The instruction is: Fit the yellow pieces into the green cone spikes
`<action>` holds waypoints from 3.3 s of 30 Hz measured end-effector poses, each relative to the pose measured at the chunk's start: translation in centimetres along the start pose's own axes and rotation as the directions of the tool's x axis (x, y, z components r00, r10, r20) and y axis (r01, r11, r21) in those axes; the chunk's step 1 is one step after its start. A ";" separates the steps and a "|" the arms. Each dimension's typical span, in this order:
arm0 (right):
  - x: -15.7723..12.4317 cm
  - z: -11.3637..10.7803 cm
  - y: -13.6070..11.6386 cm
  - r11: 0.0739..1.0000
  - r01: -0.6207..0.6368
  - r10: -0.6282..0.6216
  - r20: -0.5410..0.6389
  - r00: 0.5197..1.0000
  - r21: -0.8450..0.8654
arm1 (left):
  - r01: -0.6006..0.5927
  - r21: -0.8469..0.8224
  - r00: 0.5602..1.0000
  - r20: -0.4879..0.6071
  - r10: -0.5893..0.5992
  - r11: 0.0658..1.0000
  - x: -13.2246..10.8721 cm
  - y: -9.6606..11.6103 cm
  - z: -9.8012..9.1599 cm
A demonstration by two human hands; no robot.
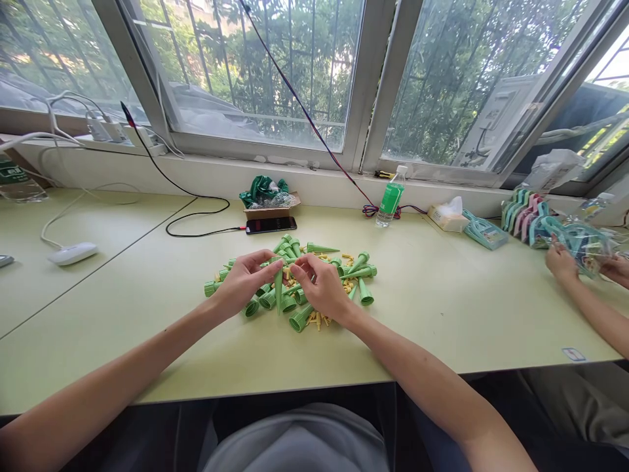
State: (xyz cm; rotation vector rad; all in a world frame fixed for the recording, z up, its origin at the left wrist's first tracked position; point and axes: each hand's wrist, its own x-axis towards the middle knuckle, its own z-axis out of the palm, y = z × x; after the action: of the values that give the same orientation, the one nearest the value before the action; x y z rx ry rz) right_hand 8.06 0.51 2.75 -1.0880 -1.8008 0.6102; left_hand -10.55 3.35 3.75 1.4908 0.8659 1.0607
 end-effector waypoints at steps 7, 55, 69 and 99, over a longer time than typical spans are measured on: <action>0.1 0.1 0.1 0.999 0.040 -0.040 0.017 0.999 0.007 | 0.024 -0.026 1.000 -0.001 -0.024 0.999 0.1 -0.4 -0.2; 0.1 0.3 0.6 0.997 0.036 -0.036 -0.001 0.999 -0.065 | -0.025 0.092 0.998 0.052 0.020 0.995 -0.2 0.0 0.1; 0.1 0.3 0.3 0.998 0.058 -0.058 0.014 0.998 -0.015 | 0.009 0.063 1.000 0.006 -0.010 0.998 -0.1 -0.1 0.0; 0.1 0.3 0.3 0.998 0.050 -0.050 0.026 0.998 0.028 | -0.012 0.108 1.000 0.009 0.011 0.994 -0.2 0.0 0.1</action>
State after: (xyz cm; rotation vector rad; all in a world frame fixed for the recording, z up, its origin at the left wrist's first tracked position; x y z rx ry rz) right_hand 7.91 0.75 2.40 -1.0180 -1.8318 0.6196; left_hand -10.56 3.11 3.70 1.5908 0.9215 1.0290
